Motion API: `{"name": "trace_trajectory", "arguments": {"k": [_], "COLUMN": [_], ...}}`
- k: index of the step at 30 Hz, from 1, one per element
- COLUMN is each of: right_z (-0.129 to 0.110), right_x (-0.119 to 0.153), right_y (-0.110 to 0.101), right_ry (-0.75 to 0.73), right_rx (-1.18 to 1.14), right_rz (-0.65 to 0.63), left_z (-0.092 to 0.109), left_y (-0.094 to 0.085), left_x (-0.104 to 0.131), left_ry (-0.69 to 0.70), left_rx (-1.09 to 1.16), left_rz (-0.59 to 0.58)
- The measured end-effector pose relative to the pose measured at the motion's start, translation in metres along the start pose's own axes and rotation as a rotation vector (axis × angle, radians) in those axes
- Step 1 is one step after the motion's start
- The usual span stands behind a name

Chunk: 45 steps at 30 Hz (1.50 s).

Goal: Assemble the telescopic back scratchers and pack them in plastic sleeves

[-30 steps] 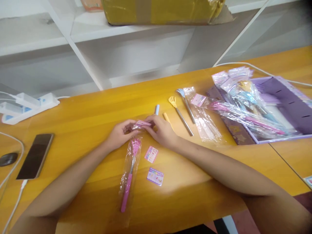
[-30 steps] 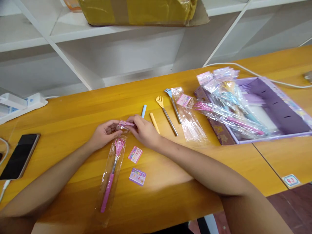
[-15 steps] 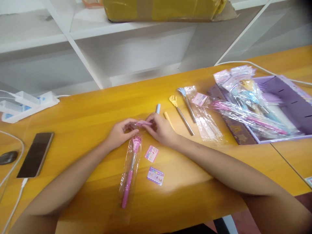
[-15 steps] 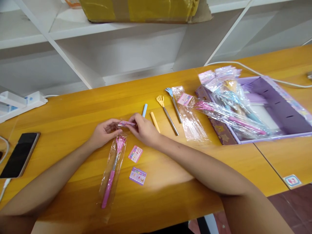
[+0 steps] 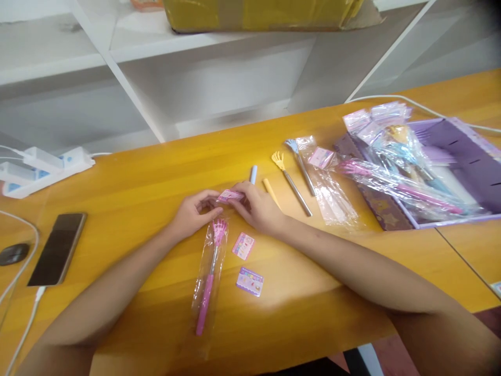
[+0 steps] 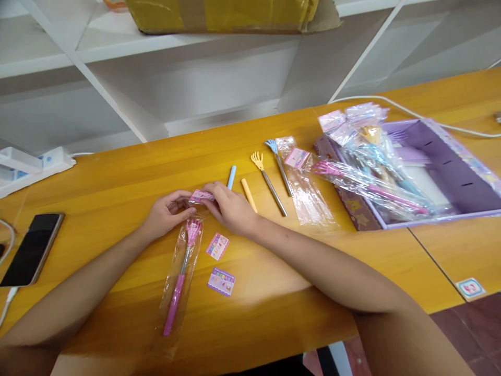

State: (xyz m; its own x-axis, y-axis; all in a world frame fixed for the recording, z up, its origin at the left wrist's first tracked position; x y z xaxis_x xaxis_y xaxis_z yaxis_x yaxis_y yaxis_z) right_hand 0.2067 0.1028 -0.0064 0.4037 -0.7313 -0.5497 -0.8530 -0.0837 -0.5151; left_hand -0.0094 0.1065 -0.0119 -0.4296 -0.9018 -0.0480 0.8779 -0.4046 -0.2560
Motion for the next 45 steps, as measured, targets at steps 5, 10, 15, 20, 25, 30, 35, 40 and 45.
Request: {"name": "trace_trajectory", "arguments": {"k": [5, 10, 15, 20, 25, 30, 35, 40, 45], "right_z": [-0.003, -0.005, -0.007, -0.009, 0.001, 0.011, 0.01, 0.008, 0.007], "right_x": [-0.001, -0.001, -0.001, -0.003, -0.005, -0.006, -0.004, -0.004, -0.005], "right_y": [-0.001, -0.001, -0.002, -0.008, -0.008, -0.002, 0.001, 0.002, 0.0], "right_ry": [-0.003, -0.033, -0.057, -0.048, 0.125, 0.255, 0.238, 0.247, 0.249], "right_rx": [0.076, 0.162, 0.132, 0.011, -0.211, -0.472, -0.536, -0.551, -0.521], "right_rz": [-0.007, 0.002, -0.042, -0.005, 0.062, 0.046, 0.066, 0.066, 0.099], "left_z": [0.0, 0.001, 0.001, 0.004, 0.002, 0.0, 0.007, 0.021, 0.025], "left_y": [0.001, 0.003, 0.003, 0.001, 0.001, 0.004, 0.003, 0.004, 0.009], "left_x": [0.0, -0.001, -0.001, -0.001, 0.0, 0.0, 0.001, 0.001, 0.003], "left_ry": [0.004, 0.016, -0.014, -0.018, 0.022, 0.106, 0.142, 0.272, 0.298], "left_rx": [0.018, 0.065, 0.082, 0.075, 0.101, 0.041, -0.141, -0.443, -0.497], "left_rz": [0.014, 0.02, 0.035, 0.086, 0.095, 0.043, 0.032, -0.022, -0.074]}}
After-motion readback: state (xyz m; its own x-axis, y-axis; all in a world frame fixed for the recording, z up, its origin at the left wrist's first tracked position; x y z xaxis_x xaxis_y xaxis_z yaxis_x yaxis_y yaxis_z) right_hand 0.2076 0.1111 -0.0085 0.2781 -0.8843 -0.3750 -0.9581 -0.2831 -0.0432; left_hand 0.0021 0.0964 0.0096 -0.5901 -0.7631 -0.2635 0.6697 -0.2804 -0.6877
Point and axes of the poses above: each hand's wrist, its own x-axis away from the middle knuckle, its own y-axis out of the palm, z = x × y, the point moved 3 cm from there along -x, towards the middle knuckle, and after that the axes turned 6 degrees about -x, right-handed, at the moved point
